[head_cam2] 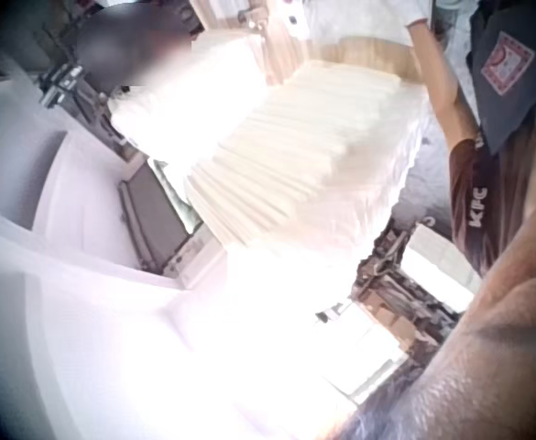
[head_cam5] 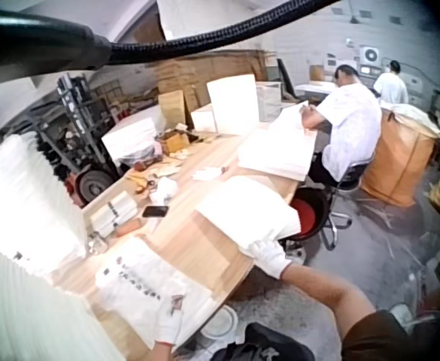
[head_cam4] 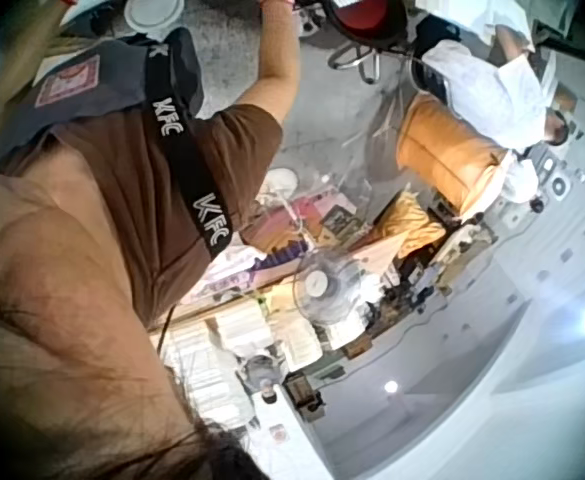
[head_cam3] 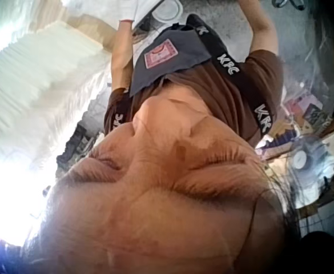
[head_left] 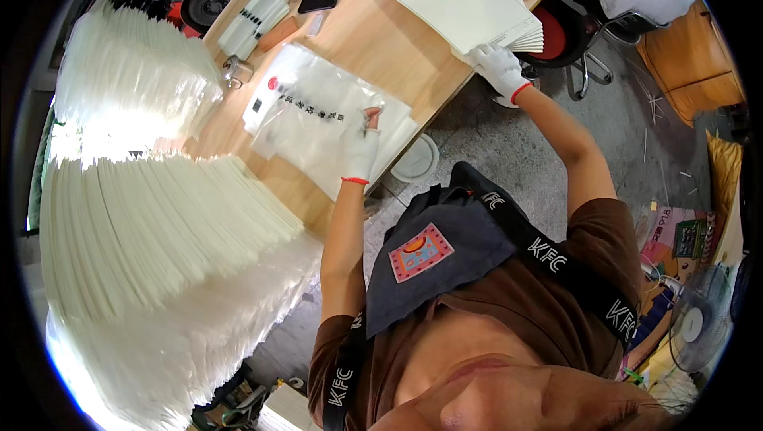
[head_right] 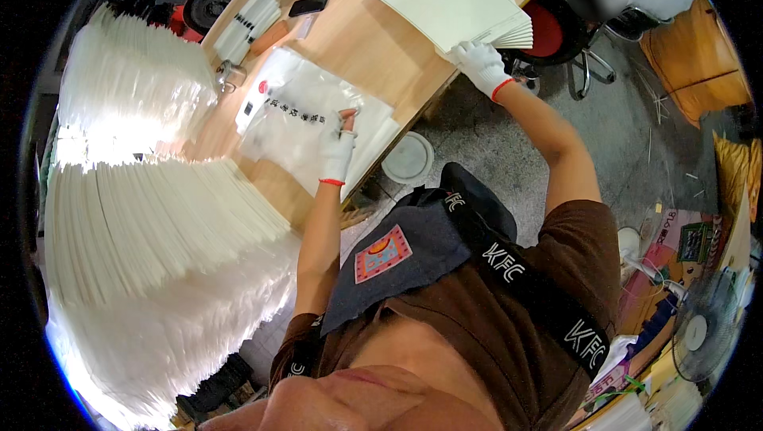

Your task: The person repeatedly picks up stacks of white papers and inserts them into clear plastic sleeves on a table. The person handles the papers and sleeves by hand, placing each filled sleeve onto a growing pile.

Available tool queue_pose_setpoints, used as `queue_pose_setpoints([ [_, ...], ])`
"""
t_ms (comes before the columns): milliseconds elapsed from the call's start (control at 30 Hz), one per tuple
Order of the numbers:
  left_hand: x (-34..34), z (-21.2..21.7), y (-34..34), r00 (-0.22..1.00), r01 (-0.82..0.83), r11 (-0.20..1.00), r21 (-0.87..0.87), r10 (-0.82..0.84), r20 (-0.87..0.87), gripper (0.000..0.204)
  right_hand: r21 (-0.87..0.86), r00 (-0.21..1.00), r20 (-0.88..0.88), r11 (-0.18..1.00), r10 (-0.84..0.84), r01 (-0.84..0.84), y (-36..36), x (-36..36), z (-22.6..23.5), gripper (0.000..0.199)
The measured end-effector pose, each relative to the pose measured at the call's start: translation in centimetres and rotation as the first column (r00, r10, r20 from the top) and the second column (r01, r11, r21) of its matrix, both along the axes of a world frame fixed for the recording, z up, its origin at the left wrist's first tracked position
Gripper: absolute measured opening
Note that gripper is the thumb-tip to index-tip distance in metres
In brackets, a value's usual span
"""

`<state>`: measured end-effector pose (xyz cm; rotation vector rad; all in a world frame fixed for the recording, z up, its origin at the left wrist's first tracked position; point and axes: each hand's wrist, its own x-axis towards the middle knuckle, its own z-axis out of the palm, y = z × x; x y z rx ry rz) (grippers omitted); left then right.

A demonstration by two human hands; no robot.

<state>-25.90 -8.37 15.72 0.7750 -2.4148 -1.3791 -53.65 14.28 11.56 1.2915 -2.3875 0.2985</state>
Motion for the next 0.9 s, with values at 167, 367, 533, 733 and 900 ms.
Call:
queue_pose_setpoints([
  [167, -5.2, -2.1, 1.1, 0.975, 0.187, 0.959, 0.215, -0.155, -0.157, 0.025, 0.102, 0.981, -0.088, 0.981, 0.173, -0.163, 0.1, -2.6, 1.2, 0.017],
  [367, -9.6, -2.6, 4.2, 0.993, -0.010, 0.350, 0.937, 0.113, -0.032, 0.028, 0.118, 0.949, 0.040, 0.942, 0.313, -0.315, -1.3, 9.3, 7.3, 0.013],
  [533, -6.2, 0.0, 4.6, 0.990, 0.020, 0.677, 0.736, 0.087, -0.107, 0.033, -0.497, 0.715, 0.588, 0.866, 0.378, -0.049, 2.3, 10.8, 3.3, 0.028],
  [733, -3.6, -2.3, 5.1, 0.940, 0.271, 0.957, 0.103, -0.286, 0.185, 0.054, -0.523, -0.304, 0.627, 0.676, 0.717, 0.519, 1.4, 9.2, -0.6, 0.048],
  [900, -3.7, 1.1, 11.9, 0.841, 0.443, 0.830, -0.338, -0.253, 0.479, 0.082, -0.287, 0.280, 0.940, 0.893, 0.193, 0.348, -1.3, 12.4, -1.0, 0.045],
])
